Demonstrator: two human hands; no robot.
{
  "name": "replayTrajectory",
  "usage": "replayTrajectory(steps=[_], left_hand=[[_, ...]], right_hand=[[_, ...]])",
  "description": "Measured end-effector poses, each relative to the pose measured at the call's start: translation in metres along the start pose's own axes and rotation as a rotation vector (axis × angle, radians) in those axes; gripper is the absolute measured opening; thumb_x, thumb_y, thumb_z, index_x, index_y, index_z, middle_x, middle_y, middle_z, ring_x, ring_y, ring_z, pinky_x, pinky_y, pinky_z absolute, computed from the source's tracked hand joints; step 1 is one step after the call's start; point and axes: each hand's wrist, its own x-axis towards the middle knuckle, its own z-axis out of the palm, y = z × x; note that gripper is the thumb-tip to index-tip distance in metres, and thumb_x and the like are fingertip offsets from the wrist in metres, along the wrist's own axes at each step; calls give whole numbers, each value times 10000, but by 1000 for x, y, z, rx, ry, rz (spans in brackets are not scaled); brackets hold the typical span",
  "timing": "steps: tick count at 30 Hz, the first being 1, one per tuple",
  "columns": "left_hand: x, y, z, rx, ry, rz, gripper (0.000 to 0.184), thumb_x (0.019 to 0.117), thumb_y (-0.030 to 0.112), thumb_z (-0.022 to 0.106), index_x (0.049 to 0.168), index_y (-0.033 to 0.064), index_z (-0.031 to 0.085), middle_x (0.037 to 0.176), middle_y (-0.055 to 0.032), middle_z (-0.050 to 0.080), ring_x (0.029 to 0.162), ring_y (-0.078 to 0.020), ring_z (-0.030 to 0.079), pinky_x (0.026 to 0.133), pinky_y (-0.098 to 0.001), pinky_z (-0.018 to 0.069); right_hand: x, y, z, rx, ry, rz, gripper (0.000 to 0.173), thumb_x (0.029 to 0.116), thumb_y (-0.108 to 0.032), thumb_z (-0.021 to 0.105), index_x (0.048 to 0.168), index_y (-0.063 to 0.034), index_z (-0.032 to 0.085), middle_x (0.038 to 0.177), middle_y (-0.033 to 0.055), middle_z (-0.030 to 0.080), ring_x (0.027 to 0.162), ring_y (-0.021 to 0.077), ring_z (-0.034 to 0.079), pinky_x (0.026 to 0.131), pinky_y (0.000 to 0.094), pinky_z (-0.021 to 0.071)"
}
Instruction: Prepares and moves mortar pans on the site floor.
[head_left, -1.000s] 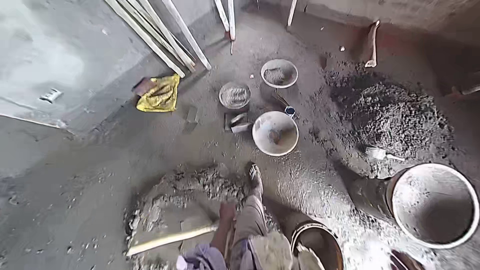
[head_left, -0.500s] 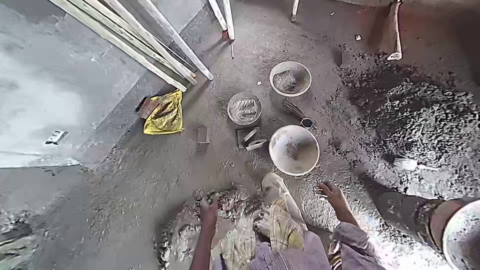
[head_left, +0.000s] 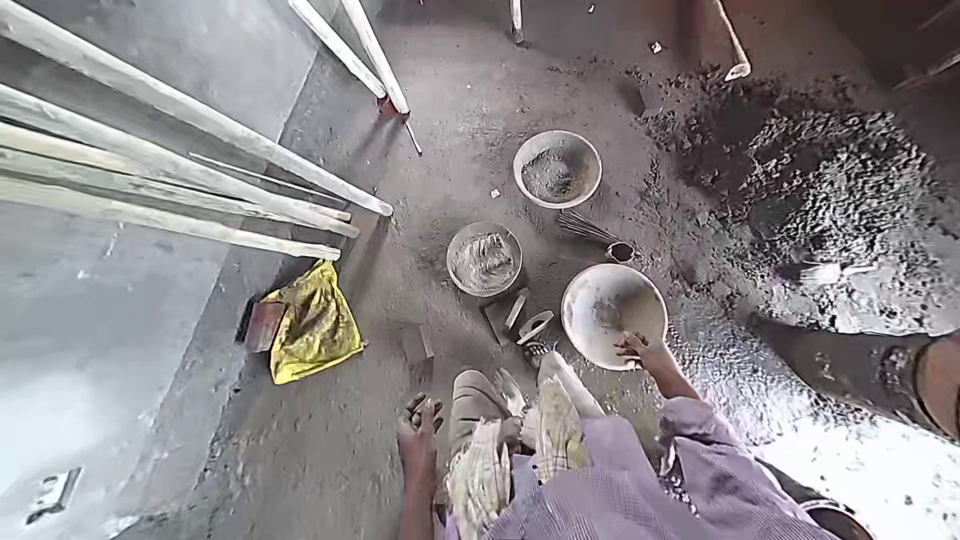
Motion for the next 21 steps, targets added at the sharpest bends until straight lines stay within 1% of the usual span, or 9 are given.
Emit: replayTrajectory(steps=[2,4,7,9,11,13,15,18,21], left_hand=[[33,17,-1,31,-34,13,388,1062,98,532,1406,-67,459,1152,-213,651,942,-198,683,817,-349,573],[73,35,6,89,-112,21,402,1060,96,537,1416,-70,451,1187,-224,645,983,-212,683,855,-364,574],[147,51,22,183,-270,74,395,1047,70,543,1402,-83,464,1188,-234,641,1004,-242,685,880,-397,585],[197,63,32,285,-381,96,406,1028,71,576,1392,-85,487,1204,-250,643,1013,-267,687,881,-418,588],[238,71,37,365,-484,77,419,1028,88,583,1398,-83,486,1232,-267,633,1039,-289,691,888,-433,592],[271,79,25,421,-557,60,397,1026,90,580,1378,-76,503,1219,-263,630,1032,-282,684,897,-431,590],[301,94,14,480,-584,69,365,1023,88,590,1347,-71,536,1174,-257,653,990,-277,686,883,-437,580],[337,122,2,526,-616,46,354,1026,75,597,1346,-61,529,1140,-236,657,947,-245,697,829,-403,598],[364,158,5,503,-623,60,353,1041,62,564,1361,-71,498,1130,-238,648,938,-242,687,812,-394,587]], right_hand=[[6,-9,22,-20,-28,-12,320,1117,-183,437,1129,65,638,1023,128,731,822,137,711,749,305,582],[17,-13,43,12,20,32,291,1113,-158,441,1165,62,624,1051,135,728,843,145,708,758,309,574],[38,-3,78,113,176,112,254,1105,-115,440,1205,43,612,1077,143,715,865,163,712,747,317,583],[32,2,114,168,310,169,272,1109,-110,423,1232,62,593,1107,168,695,869,174,701,769,341,579],[16,1,153,184,434,215,285,1107,-125,438,1240,76,590,1085,175,698,861,187,697,787,365,582],[-10,7,197,197,426,276,300,1097,-128,463,1272,86,579,1083,198,699,883,231,703,810,412,588],[-32,19,238,229,329,361,316,1097,-151,475,1302,68,577,1117,209,699,920,276,715,820,458,597],[-62,33,294,239,282,463,272,1091,-159,501,1229,39,627,1088,175,720,917,250,719,818,437,589],[-81,32,326,316,373,472,250,1083,-116,511,1196,62,646,1061,185,723,911,243,715,832,420,587]])
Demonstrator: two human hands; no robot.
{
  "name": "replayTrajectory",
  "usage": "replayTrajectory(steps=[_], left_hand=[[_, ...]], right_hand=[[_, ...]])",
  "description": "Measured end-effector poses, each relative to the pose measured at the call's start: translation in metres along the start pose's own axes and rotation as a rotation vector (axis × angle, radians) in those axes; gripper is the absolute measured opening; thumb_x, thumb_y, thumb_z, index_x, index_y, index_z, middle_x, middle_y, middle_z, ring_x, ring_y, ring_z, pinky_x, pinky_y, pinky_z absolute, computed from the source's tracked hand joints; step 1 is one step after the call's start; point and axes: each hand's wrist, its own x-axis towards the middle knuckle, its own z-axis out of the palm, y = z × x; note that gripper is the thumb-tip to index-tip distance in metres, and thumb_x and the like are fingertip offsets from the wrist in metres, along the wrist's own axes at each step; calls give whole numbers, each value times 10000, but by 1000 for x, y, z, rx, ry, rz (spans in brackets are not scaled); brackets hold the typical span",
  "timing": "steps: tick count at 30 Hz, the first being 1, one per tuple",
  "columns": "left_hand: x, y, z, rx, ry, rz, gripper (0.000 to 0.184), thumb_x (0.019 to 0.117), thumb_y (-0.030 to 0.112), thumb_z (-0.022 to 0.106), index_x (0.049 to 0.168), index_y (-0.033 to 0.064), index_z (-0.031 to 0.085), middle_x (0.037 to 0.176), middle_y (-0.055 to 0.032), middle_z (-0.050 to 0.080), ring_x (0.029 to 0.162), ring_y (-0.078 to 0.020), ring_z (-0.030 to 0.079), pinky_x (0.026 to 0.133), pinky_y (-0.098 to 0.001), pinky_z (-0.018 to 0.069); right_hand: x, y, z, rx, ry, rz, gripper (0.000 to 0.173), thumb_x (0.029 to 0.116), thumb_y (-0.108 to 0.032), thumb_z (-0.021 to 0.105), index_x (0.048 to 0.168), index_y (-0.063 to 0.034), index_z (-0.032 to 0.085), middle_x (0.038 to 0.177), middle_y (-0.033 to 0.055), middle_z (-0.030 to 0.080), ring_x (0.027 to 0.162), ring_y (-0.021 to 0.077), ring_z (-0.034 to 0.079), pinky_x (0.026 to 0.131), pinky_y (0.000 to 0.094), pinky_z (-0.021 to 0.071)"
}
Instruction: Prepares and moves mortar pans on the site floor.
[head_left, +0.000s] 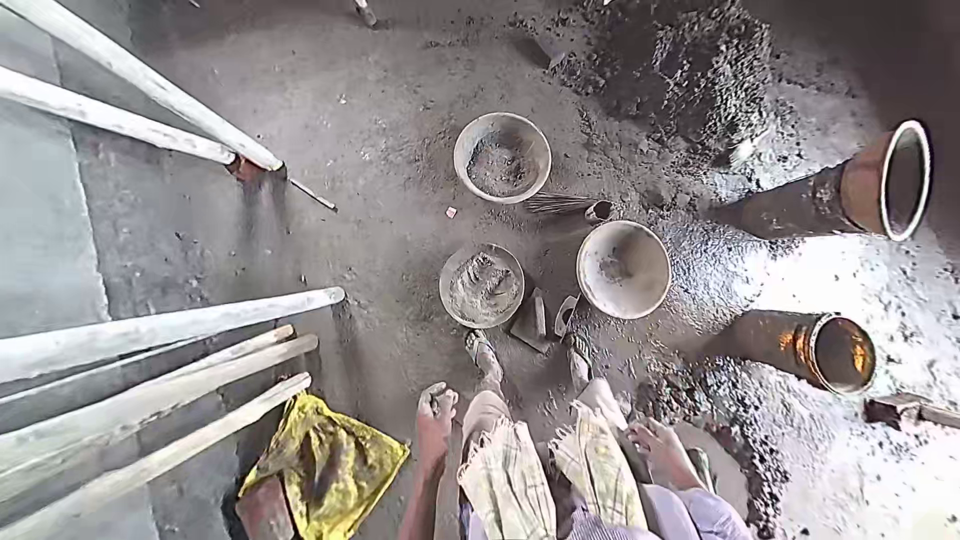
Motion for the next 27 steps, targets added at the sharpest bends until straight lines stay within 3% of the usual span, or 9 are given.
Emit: replayTrajectory(steps=[4,10,14,19,23,27], left_hand=[[20,45,-18,-42,26,58,340,1055,71,545,1360,-74,501,1148,-237,645,958,-224,686,818,-369,582],[26,92,-17,-22,-89,165,351,1045,72,566,1361,-67,501,1132,-228,646,951,-229,686,816,-370,583],[23,89,-24,41,-108,196,382,1038,80,583,1376,-70,486,1139,-248,649,947,-257,693,812,-397,587],[1,64,-45,365,-37,186,440,1027,173,616,1401,-39,520,1257,-284,637,1128,-388,651,968,-549,523],[-30,60,-41,494,33,169,463,998,144,651,1391,-62,519,1229,-278,650,1142,-379,635,1011,-531,486],[-34,70,-31,550,-12,170,538,990,153,667,1427,-88,469,1354,-314,577,1268,-406,577,1092,-525,447]], right_hand=[[-22,-1,8,127,54,-5,263,1097,-157,488,1198,35,636,1049,167,735,862,238,734,764,413,605],[-44,-17,25,296,163,-56,250,1101,-133,470,1188,37,631,1035,161,729,835,222,728,725,381,601],[-41,-11,43,310,83,-84,248,1100,-124,466,1174,48,629,1026,175,720,827,238,722,732,399,599],[-29,-20,52,401,27,-99,286,1105,-173,471,1179,50,635,1010,187,726,831,253,730,738,411,611],[11,-46,46,460,-34,-177,316,1110,-201,460,1202,54,623,995,168,719,801,225,712,708,387,598],[34,-89,22,555,-38,-267,330,1111,-231,460,1166,41,639,981,155,721,791,214,710,692,368,599]])
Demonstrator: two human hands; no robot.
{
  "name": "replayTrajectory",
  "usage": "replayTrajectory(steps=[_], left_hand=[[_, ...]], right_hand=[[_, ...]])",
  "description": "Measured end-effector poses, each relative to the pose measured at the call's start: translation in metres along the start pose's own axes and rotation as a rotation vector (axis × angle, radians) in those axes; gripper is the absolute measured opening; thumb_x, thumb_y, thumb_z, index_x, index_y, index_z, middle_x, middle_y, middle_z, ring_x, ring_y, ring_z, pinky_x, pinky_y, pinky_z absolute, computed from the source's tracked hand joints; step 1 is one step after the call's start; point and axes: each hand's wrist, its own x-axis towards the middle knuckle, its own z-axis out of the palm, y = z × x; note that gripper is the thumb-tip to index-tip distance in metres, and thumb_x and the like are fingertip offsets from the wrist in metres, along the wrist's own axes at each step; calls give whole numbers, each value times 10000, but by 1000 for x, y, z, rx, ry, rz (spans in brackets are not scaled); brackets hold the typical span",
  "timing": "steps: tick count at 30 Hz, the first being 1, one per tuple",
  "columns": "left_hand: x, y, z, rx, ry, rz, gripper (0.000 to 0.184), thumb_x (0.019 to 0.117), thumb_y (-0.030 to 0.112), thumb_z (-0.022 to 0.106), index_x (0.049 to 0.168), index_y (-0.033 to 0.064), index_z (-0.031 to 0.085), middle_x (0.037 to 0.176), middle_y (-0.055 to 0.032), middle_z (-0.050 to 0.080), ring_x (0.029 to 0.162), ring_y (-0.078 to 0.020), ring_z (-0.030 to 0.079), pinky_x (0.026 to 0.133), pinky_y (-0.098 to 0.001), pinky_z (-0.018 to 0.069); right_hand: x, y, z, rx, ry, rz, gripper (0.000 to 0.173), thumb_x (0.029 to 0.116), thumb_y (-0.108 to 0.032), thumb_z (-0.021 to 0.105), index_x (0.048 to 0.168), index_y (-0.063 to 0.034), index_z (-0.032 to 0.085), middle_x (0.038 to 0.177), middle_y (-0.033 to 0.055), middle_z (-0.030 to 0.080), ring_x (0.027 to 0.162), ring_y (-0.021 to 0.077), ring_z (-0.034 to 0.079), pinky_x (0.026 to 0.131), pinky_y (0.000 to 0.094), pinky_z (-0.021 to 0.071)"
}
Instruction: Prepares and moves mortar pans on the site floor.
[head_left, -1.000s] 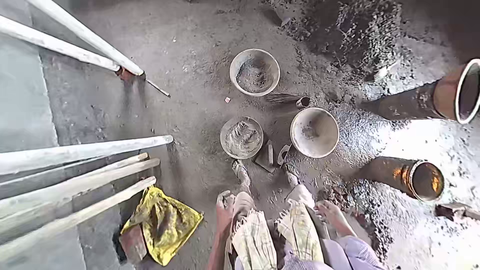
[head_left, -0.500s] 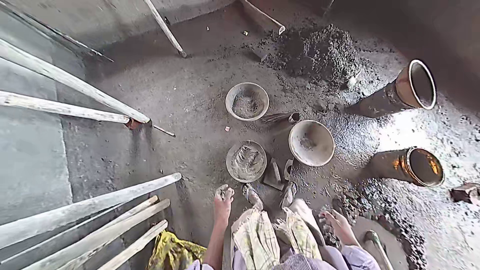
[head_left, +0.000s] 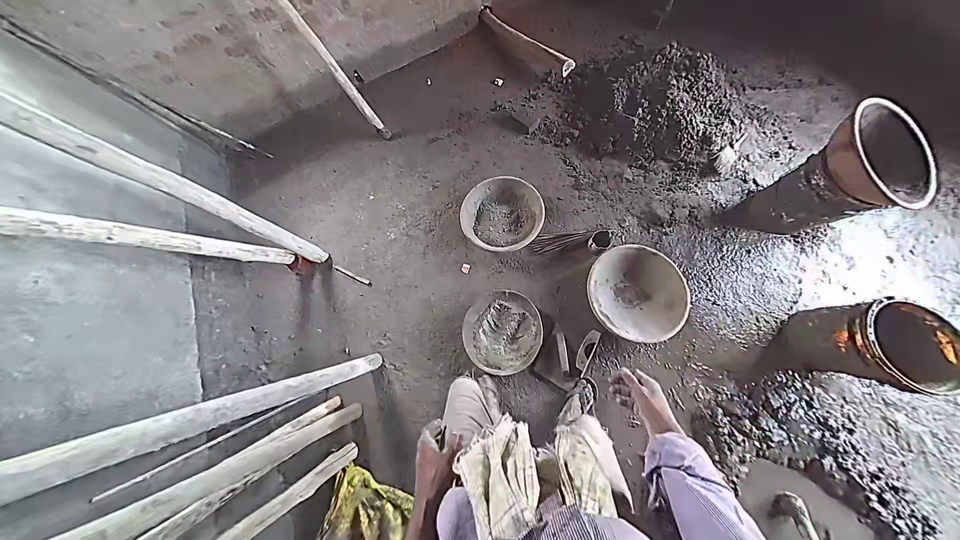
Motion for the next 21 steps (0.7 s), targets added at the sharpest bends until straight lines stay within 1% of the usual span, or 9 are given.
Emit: replayTrajectory(steps=[2,5,8,10,13,14,16,18,21], left_hand=[[14,16,-1,105,-42,2,572,992,226,664,1451,-57,473,1423,-315,523,1337,-421,519,1132,-543,409],[59,46,-9,269,-121,26,638,1000,273,664,1487,-66,428,1492,-312,465,1410,-412,452,1187,-510,351],[130,86,-4,460,-148,27,694,991,348,671,1493,-62,426,1493,-307,471,1407,-425,458,1175,-527,371],[187,115,7,469,-183,86,695,999,361,662,1497,-62,424,1504,-308,460,1422,-417,443,1194,-506,351],[321,153,40,398,-296,235,691,992,327,668,1506,-64,420,1529,-289,449,1453,-385,416,1221,-474,312],[374,163,51,393,-360,240,711,1001,342,658,1527,-55,392,1551,-274,431,1466,-373,403,1228,-469,303],[476,168,73,293,-428,178,725,1001,344,660,1541,-37,363,1534,-264,452,1435,-356,444,1201,-476,356],[592,190,92,184,-385,178,735,987,332,679,1534,-37,355,1470,-277,502,1357,-363,516,1138,-493,429],[732,209,116,-14,-361,121,812,990,320,685,1574,-34,245,1510,-286,456,1367,-356,510,1116,-480,458]], right_hand=[[8,-23,-2,118,51,-65,340,1116,-232,441,1119,34,652,944,138,731,769,200,713,668,338,601],[26,-44,5,260,121,-73,402,1128,-273,389,1136,24,660,975,150,748,804,227,738,663,346,614],[67,-47,35,321,195,3,433,1132,-319,368,1166,4,655,999,137,748,825,209,740,677,330,609],[98,-39,69,316,243,64,435,1133,-322,359,1160,-5,656,983,120,746,810,189,737,679,317,611],[163,-23,144,292,301,143,442,1134,-319,351,1165,2,652,984,127,747,793,189,729,666,320,603],[188,-18,174,304,319,193,455,1133,-335,345,1176,-2,651,997,127,751,812,194,734,679,329,607],[238,-13,231,304,277,325,485,1132,-386,323,1218,-20,631,1061,127,749,876,215,740,720,358,606],[321,-14,292,266,148,354,484,1127,-400,342,1301,-28,598,1146,133,728,958,235,730,797,390,601],[459,-23,362,163,5,302,535,1099,-435,433,1486,-66,461,1346,131,654,1121,268,694,915,444,593]])
